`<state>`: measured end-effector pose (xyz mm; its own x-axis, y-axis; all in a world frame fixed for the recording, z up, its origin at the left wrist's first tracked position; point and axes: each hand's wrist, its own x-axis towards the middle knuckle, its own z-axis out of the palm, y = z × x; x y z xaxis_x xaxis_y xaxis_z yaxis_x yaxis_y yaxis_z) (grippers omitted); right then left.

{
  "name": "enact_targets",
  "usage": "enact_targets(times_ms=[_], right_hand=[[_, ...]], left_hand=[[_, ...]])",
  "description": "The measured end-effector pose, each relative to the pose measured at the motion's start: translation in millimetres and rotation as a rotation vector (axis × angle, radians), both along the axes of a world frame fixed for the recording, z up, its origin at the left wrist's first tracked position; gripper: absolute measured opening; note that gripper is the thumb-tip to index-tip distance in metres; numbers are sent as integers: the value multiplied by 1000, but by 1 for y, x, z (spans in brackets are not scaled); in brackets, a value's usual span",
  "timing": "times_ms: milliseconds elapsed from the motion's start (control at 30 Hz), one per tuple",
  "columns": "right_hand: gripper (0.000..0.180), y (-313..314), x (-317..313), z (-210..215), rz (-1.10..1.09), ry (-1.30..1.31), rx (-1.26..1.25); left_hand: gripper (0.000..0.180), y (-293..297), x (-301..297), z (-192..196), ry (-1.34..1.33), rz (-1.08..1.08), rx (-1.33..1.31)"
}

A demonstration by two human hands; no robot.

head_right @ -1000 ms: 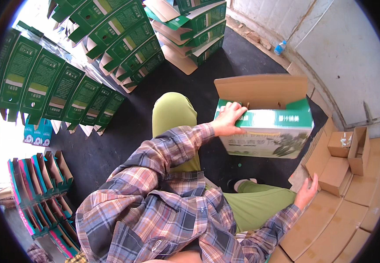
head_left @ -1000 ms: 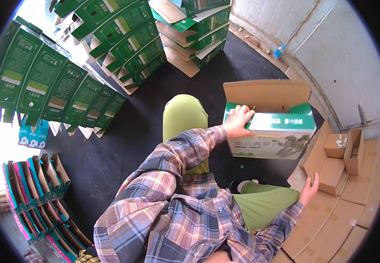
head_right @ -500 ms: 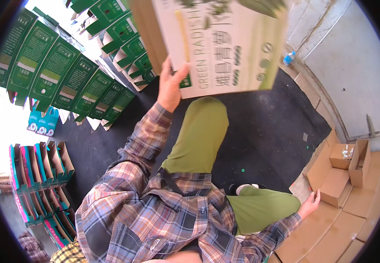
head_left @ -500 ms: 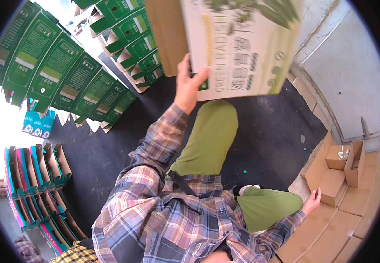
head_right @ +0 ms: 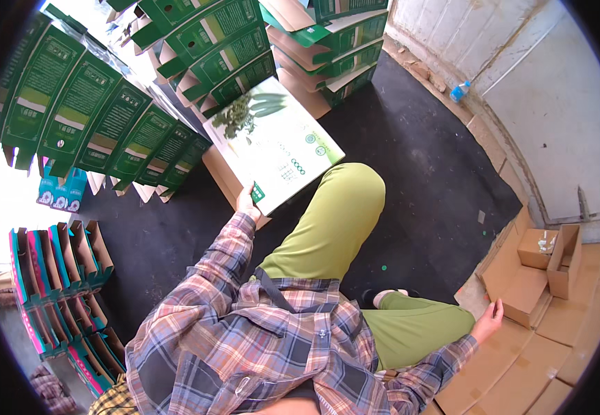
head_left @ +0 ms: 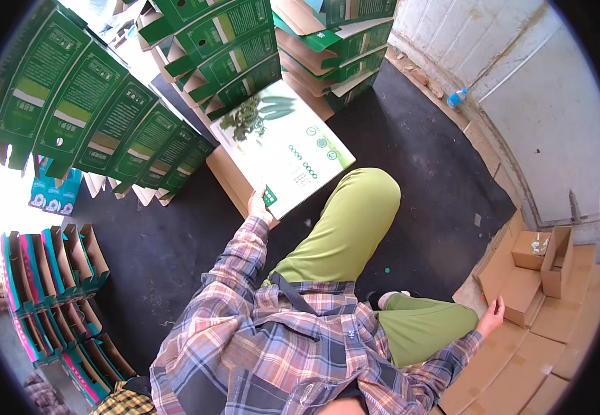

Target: Folding cardboard boxes for radish packaging.

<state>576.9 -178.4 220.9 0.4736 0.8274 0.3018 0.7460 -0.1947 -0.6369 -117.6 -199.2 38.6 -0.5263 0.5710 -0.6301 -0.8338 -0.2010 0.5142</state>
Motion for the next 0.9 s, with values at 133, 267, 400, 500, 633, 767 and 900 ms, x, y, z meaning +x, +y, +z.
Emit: enact_targets(times_ms=[133, 267, 400, 500, 633, 767, 900], right_hand=[[30, 10, -9, -9, 16, -34, -30], [30, 18, -18, -13, 27, -68, -61], [30, 27, -32, -11, 10, -137, -126], [30, 38, -42, -15, -2, -116, -164], [29, 51, -57, -19, -12, -143, -214], [29, 57, -58, -20, -38, -116, -224], [29, 58, -58, -16, -25, -180, -243]], left_hand=[[37, 16, -5, -50, -80, -1, -104], [38, 48, -13, -89, -68, 4, -62], [40, 92, -35, -112, -84, -27, -87], [39, 125, -58, -124, -44, -58, -167], [39, 156, -81, -131, 18, -31, -215], [43, 171, -90, -130, 70, 16, -212], [48, 179, -85, -135, 90, 28, -197]])
